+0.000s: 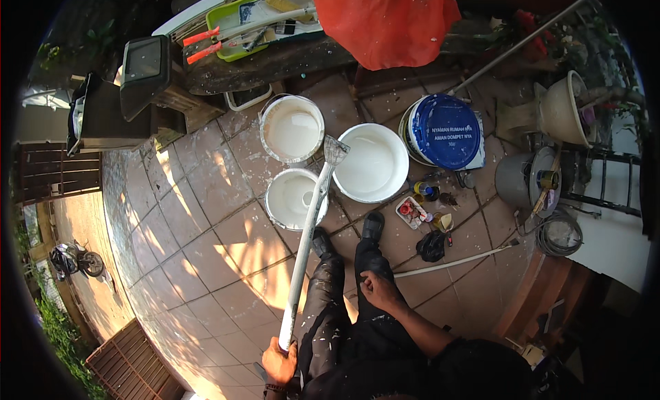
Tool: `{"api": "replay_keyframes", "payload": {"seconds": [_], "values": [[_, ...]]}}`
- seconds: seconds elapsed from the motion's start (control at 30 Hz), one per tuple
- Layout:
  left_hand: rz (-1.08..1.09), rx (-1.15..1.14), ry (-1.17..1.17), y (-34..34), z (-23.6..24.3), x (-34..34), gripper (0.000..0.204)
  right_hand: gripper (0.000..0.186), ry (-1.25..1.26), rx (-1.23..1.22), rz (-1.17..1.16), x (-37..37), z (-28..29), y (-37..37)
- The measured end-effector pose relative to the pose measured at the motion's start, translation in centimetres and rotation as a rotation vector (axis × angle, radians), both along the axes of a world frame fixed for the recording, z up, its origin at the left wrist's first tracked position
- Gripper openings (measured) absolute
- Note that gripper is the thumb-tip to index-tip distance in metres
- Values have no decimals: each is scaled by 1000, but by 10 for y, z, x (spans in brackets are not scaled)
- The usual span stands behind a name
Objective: Pouring paint into buckets and stirring the mixture with a pipe.
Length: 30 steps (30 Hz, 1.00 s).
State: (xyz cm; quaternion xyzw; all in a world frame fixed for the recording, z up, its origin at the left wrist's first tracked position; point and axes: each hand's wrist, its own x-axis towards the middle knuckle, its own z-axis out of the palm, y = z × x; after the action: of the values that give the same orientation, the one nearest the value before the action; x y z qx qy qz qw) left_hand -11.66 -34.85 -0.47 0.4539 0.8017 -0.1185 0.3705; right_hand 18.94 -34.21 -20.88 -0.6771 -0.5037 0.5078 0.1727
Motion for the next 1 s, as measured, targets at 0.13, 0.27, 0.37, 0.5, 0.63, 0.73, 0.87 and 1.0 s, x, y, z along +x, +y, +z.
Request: {"api": "replay_keyframes", "payload": {"seconds": [0.13, 0.27, 0.37, 0.5, 0.63, 0.73, 0.87, 1.0], "values": [[-100, -1, 104, 22, 19, 25, 31, 30, -72, -141, -96, 51, 2, -13], [-142, 125, 54, 47, 36, 46, 32, 27, -246, -276, -226, 117, -16, -66], [-285, 290, 12, 56, 45, 52, 32, 26, -298, -395, -168, 166, -13, -99], [-402, 357, 51, 82, 75, 65, 37, 28, -352, -526, -124, 190, 8, -105], [-441, 317, 121, 95, 110, 80, 39, 31, -301, -213, -99, 173, 24, -49], [-436, 284, 150, 88, 126, 86, 44, 35, -199, 67, -32, 125, 86, 24], [-459, 274, 175, 86, 154, 102, 48, 68, -136, 558, 184, 60, 152, 88], [-487, 299, 191, 89, 185, 112, 45, 77, -45, 846, 375, 6, 201, 125]]}}
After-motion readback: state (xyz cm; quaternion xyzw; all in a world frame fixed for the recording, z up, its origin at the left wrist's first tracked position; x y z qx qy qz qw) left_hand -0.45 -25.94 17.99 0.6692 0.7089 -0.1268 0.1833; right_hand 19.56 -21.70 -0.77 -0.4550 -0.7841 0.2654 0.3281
